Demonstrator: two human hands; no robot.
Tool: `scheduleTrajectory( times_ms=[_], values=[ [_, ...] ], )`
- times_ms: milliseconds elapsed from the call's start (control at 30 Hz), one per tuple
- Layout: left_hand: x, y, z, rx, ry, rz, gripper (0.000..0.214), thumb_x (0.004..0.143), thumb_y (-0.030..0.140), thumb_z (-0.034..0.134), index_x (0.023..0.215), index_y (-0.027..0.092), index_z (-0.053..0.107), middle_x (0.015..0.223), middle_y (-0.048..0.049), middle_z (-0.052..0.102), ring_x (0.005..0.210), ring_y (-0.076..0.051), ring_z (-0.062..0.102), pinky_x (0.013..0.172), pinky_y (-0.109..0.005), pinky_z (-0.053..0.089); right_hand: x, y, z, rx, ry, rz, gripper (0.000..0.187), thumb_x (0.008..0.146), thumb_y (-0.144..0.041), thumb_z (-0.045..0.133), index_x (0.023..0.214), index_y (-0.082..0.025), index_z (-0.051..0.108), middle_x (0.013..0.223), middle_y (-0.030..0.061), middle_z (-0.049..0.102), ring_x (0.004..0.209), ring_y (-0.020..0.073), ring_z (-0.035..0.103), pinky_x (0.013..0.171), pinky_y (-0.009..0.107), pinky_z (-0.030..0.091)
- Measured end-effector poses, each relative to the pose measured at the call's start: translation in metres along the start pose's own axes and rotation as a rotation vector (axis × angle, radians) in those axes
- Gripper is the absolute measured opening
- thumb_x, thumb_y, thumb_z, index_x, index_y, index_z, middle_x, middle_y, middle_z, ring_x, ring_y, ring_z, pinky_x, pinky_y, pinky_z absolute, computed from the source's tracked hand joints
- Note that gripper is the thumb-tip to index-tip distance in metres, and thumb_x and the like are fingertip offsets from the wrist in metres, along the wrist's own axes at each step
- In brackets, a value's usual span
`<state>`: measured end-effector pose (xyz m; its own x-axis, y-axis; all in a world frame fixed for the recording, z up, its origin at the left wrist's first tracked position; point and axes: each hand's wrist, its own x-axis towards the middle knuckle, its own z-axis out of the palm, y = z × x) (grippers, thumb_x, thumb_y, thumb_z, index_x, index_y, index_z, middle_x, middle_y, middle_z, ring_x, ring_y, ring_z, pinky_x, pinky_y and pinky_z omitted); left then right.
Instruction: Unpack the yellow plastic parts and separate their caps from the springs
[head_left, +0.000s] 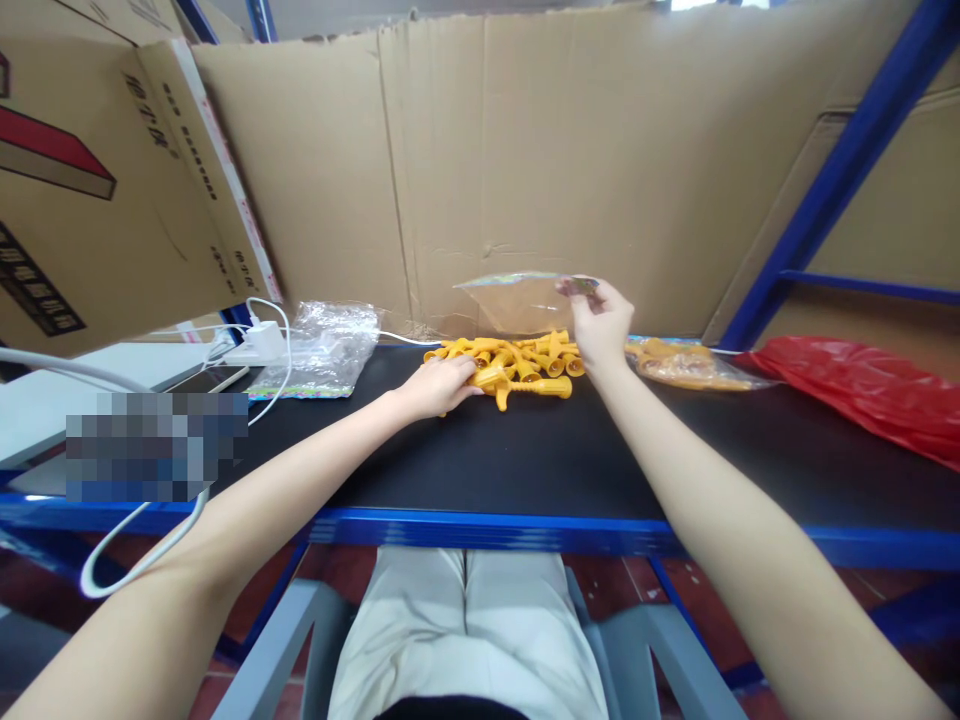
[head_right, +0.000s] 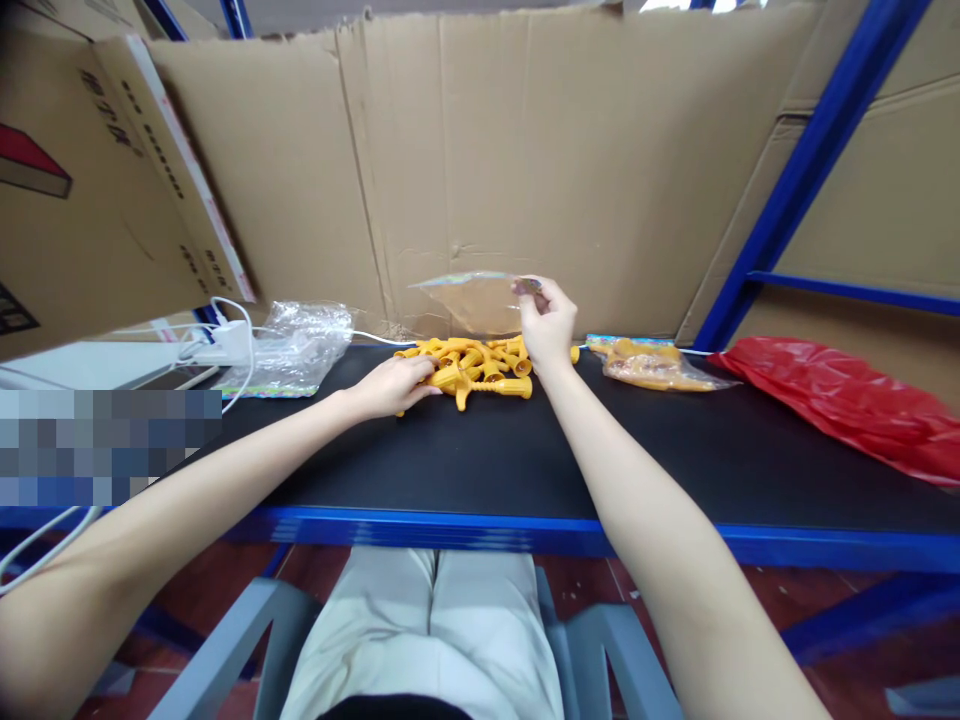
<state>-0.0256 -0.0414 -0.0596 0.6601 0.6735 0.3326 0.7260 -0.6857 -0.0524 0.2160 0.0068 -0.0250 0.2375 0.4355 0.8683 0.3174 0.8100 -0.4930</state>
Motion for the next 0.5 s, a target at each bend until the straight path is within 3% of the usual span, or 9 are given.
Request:
scheduleTrajectory(
  times_ms=[267,400,500],
  values=[
    [0.007,-0.006,0.005,0.163,0.045,-0.13,0.021,0.089,0.033,0.05,0.089,0.017,0.064,0.106,-0.0111,0.064,0.105,-0.026,0.058,0.09,-0.037,0.04,-0.004,-0.004,0.0,-0.025,-0.007,0.056,0.043,0.081,-0.061,0.054,0.091,-0.022,0.068,0.091,0.0084,0.07,0.092,0.0221,0.067,0.092,0.042,0.05],
    [0.014,-0.007,0.011,0.071,0.113,-0.174,0.014,0.083,0.026,0.054,0.086,0.017,0.064,0.102,-0.0104,0.065,0.103,-0.026,0.058,0.094,-0.041,0.036,-0.007,-0.01,-0.001,-0.01,-0.033,0.058,0.035,0.08,-0.055,0.059,0.089,-0.023,0.069,0.097,0.0087,0.069,0.098,0.0223,0.065,0.096,0.042,0.048],
    [0.023,-0.016,0.009,-0.142,0.206,-0.25,0.012,0.079,0.028,0.056,0.077,0.018,0.063,0.097,-0.0074,0.067,0.1,-0.025,0.059,0.096,-0.042,0.036,-0.007,-0.01,-0.001,0.045,-0.071,0.036,0.027,0.079,-0.049,0.062,0.087,-0.025,0.07,0.102,0.0075,0.069,0.106,0.0226,0.062,0.1,0.043,0.044]
  ],
)
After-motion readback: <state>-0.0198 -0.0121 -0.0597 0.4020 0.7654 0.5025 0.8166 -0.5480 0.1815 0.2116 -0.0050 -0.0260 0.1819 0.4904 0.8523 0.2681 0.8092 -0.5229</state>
